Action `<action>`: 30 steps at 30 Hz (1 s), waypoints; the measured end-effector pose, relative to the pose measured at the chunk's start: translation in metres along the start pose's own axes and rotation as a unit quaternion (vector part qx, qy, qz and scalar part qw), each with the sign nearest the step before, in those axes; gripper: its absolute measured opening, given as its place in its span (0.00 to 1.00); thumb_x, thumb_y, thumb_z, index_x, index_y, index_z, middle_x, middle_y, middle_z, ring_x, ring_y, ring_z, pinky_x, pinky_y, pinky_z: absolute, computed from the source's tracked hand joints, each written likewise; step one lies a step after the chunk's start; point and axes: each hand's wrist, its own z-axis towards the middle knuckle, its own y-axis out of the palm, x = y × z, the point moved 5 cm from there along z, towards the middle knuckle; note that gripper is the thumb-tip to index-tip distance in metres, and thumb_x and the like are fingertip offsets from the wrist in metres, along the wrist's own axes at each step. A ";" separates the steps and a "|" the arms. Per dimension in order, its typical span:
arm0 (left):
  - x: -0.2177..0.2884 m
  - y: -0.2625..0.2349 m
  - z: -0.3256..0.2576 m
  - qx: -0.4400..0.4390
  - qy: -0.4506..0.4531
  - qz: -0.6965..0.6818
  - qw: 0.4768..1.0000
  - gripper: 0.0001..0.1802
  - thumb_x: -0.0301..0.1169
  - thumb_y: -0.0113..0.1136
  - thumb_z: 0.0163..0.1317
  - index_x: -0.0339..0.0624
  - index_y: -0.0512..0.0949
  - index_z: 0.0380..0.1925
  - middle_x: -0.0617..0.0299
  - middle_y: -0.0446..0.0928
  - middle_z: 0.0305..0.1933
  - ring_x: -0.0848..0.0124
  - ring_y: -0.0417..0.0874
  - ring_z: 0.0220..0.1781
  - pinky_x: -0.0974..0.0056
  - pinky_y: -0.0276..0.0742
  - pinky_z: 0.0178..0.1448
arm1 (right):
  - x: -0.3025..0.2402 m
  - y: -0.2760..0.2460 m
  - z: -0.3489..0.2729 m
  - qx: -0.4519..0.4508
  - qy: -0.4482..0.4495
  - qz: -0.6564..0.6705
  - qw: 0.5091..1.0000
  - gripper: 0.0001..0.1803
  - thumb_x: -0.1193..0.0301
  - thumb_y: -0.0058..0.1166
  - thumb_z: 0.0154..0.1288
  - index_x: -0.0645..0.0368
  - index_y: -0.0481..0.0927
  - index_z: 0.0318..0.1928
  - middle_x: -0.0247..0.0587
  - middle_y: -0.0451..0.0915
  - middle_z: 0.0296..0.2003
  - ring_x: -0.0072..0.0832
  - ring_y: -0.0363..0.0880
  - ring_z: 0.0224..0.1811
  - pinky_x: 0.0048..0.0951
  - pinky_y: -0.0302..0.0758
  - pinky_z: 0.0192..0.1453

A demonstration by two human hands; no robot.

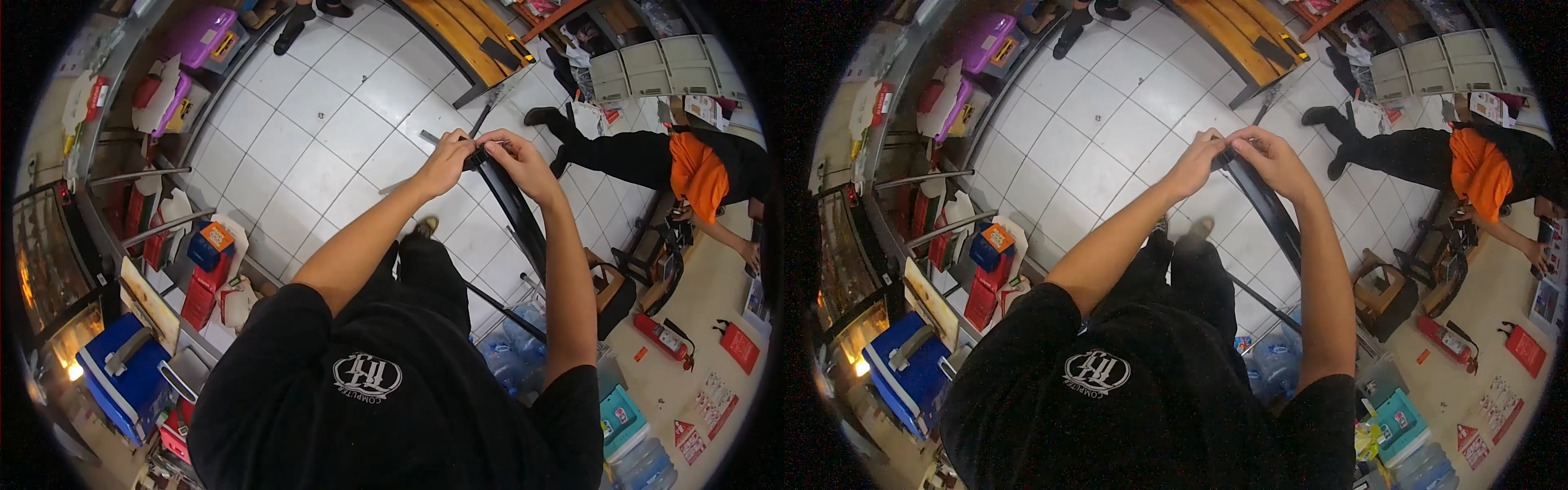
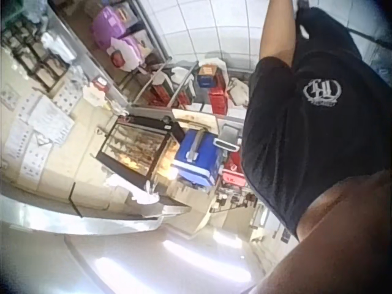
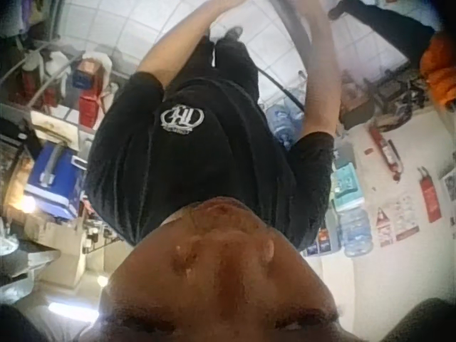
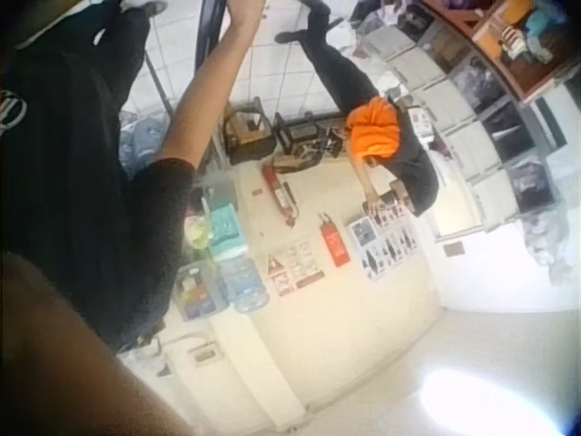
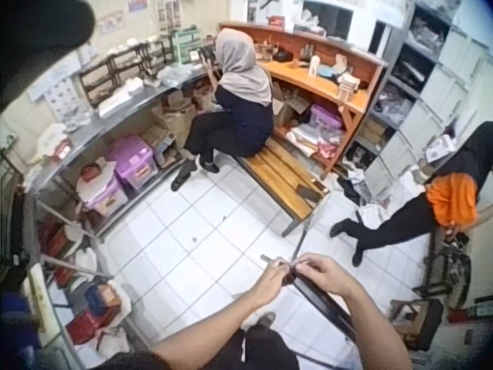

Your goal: The person assembles a black metal frame by hand, inserting small components into the joints and picking up scattered pieces from the floor. The person later walks to a cooking station and stirs food in a large wok.

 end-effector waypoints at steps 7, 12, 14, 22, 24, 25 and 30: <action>0.006 0.005 -0.006 0.035 0.020 0.028 0.999 0.18 0.34 0.41 0.75 0.33 0.80 0.44 0.53 0.72 0.46 0.57 0.70 0.51 0.58 0.65 0.62 | -0.005 -0.004 -0.001 -0.040 0.038 -0.043 0.998 0.14 0.63 0.56 0.78 0.61 0.81 0.51 0.34 0.82 0.38 0.15 0.76 0.38 0.19 0.73 0.41; 0.013 -0.005 -0.017 0.058 0.012 0.080 0.995 0.13 0.29 0.43 0.74 0.36 0.77 0.44 0.54 0.74 0.44 0.59 0.73 0.51 0.58 0.67 0.62 | -0.016 0.000 -0.006 -0.024 0.053 -0.055 0.997 0.15 0.61 0.54 0.79 0.59 0.82 0.53 0.28 0.80 0.34 0.13 0.73 0.35 0.19 0.71 0.38; 0.021 -0.017 -0.022 0.092 -0.006 0.075 0.993 0.11 0.27 0.43 0.73 0.38 0.76 0.46 0.55 0.74 0.43 0.62 0.74 0.49 0.59 0.69 0.60 | -0.013 -0.004 -0.011 -0.009 0.051 -0.006 0.999 0.16 0.59 0.53 0.80 0.59 0.81 0.54 0.26 0.78 0.32 0.12 0.71 0.33 0.18 0.69 0.37; 0.117 -0.037 -0.022 0.117 -0.097 0.039 0.988 0.09 0.23 0.45 0.76 0.37 0.72 0.52 0.58 0.82 0.46 0.69 0.82 0.51 0.64 0.76 0.60 | 0.026 -0.019 -0.059 0.126 0.109 -0.021 0.986 0.22 0.53 0.55 0.77 0.60 0.78 0.53 0.34 0.81 0.30 0.17 0.73 0.28 0.25 0.69 0.35; 0.132 -0.037 -0.015 0.114 -0.106 0.047 0.987 0.09 0.23 0.48 0.76 0.36 0.72 0.52 0.57 0.85 0.47 0.68 0.85 0.52 0.63 0.77 0.61 | 0.019 -0.018 -0.068 0.122 0.120 -0.040 0.984 0.20 0.55 0.56 0.76 0.58 0.79 0.53 0.36 0.81 0.26 0.19 0.73 0.26 0.26 0.69 0.33; 0.137 -0.038 -0.011 0.106 -0.124 0.089 0.982 0.08 0.24 0.52 0.75 0.34 0.72 0.51 0.54 0.86 0.48 0.66 0.86 0.53 0.62 0.78 0.60 | 0.018 -0.018 -0.070 0.126 0.119 -0.031 0.984 0.20 0.55 0.56 0.76 0.58 0.79 0.53 0.36 0.81 0.26 0.19 0.73 0.26 0.26 0.69 0.33; 0.127 -0.029 -0.003 0.039 -0.179 0.116 0.976 0.10 0.27 0.59 0.73 0.29 0.74 0.47 0.46 0.87 0.50 0.61 0.88 0.54 0.61 0.81 0.60 | 0.018 -0.017 -0.069 0.070 0.103 -0.087 0.988 0.27 0.50 0.66 0.66 0.57 0.79 0.53 0.34 0.73 0.17 0.22 0.71 0.20 0.30 0.66 0.28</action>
